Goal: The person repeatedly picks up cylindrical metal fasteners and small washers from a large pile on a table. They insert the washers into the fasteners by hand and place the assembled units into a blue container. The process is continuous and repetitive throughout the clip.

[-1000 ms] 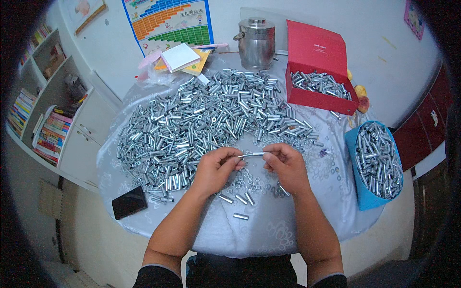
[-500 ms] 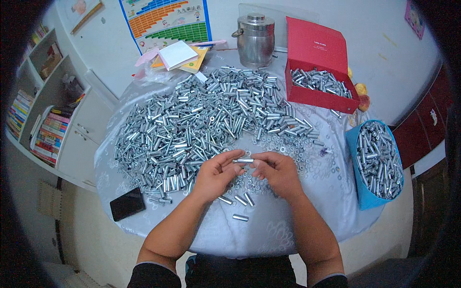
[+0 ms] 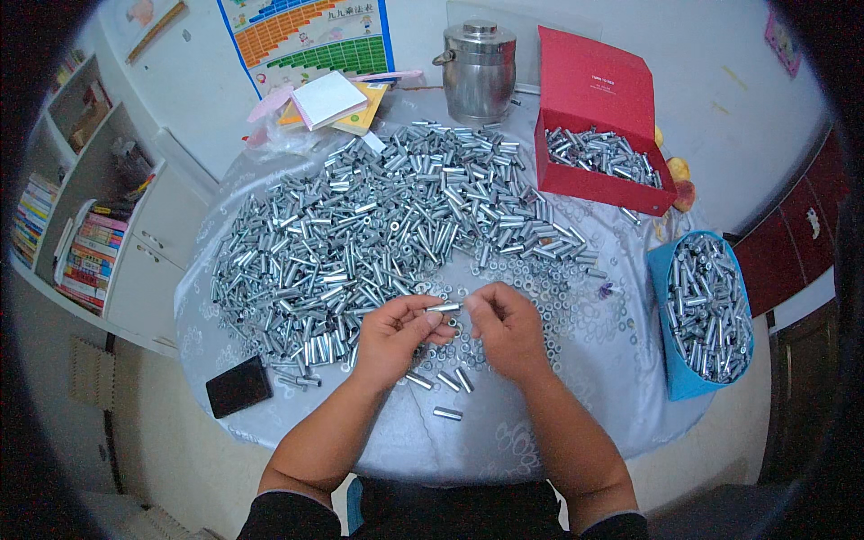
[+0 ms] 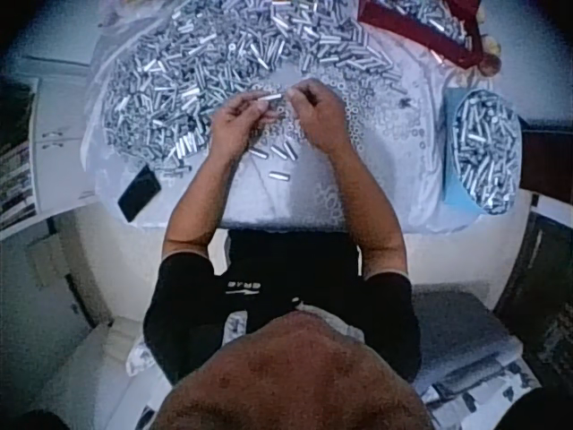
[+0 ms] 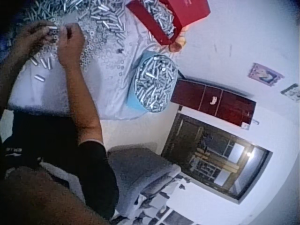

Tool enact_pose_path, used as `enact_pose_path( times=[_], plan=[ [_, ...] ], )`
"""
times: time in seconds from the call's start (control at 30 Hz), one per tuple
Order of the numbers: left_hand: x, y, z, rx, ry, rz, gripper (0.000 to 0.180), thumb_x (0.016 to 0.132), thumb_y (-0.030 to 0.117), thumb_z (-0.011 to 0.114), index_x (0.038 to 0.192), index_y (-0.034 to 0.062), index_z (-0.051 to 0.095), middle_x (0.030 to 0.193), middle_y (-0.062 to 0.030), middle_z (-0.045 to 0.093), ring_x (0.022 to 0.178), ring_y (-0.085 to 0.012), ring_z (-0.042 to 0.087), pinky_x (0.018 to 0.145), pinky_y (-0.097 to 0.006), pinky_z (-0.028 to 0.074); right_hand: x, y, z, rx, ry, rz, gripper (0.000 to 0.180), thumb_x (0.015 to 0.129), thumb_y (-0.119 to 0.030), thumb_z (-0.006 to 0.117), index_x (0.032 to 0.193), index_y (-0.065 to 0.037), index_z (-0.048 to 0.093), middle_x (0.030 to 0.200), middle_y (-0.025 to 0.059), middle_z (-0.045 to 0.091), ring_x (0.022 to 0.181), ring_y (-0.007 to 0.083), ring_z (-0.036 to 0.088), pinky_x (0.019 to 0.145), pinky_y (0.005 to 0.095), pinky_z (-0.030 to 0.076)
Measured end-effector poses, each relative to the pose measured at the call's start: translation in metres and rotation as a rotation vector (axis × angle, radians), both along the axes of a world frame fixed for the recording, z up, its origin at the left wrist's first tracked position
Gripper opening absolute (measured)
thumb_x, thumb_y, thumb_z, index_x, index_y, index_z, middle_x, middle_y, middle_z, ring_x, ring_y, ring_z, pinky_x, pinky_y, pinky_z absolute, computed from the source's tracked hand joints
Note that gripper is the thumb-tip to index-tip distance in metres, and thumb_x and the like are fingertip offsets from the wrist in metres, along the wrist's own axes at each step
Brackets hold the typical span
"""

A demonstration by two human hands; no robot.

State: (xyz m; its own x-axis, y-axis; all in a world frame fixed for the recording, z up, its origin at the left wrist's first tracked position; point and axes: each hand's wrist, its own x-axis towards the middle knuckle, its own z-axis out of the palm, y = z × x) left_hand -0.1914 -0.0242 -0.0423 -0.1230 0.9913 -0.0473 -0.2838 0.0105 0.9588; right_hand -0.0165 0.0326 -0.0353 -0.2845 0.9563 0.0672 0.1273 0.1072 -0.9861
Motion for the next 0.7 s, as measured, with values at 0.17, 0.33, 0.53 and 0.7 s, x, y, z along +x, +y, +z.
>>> enact_pose_path(
  times=[0.17,0.33,0.53,0.7],
  plan=[
    [-0.002,-0.002,0.005,-0.015,0.038,0.117,0.021,0.091,0.0,0.06,0.111,-0.0045,0.063,0.091,-0.0157,0.071,0.075,-0.0206,0.07,0.068,-0.031,0.059,0.028,0.022,0.001,0.347,-0.362,-0.156,0.016,0.088,-0.018,0.065,0.093,-0.003,0.067,0.087,0.0129,0.065,0.075,0.0263,0.064,0.069,0.0379,0.051],
    [-0.001,0.0,0.005,0.007,0.021,0.137,0.023,0.091,0.0,0.06,0.113,-0.005,0.062,0.092,-0.0155,0.07,0.076,-0.0206,0.071,0.068,-0.03,0.059,0.042,0.027,-0.002,0.334,-0.678,0.027,0.018,0.086,-0.021,0.065,0.095,-0.006,0.07,0.094,0.014,0.064,0.09,0.0322,0.062,0.079,0.0422,0.05],
    [0.001,0.004,0.014,-0.017,0.015,0.22,0.024,0.092,0.001,0.059,0.114,-0.0072,0.061,0.096,-0.0162,0.07,0.081,-0.0209,0.071,0.07,-0.028,0.059,0.0,0.025,-0.017,0.444,-0.615,0.004,0.022,0.083,-0.025,0.069,0.095,-0.006,0.069,0.094,0.0138,0.063,0.09,0.0331,0.062,0.078,0.0438,0.05],
    [0.004,0.002,0.016,-0.01,-0.024,0.22,0.024,0.092,0.002,0.06,0.115,-0.0062,0.061,0.098,-0.0163,0.07,0.08,-0.0206,0.071,0.07,-0.028,0.059,-0.012,0.025,-0.015,0.39,-0.68,-0.02,0.02,0.082,-0.024,0.071,0.094,-0.009,0.068,0.095,0.0132,0.06,0.09,0.0329,0.062,0.077,0.0439,0.05]
  ],
)
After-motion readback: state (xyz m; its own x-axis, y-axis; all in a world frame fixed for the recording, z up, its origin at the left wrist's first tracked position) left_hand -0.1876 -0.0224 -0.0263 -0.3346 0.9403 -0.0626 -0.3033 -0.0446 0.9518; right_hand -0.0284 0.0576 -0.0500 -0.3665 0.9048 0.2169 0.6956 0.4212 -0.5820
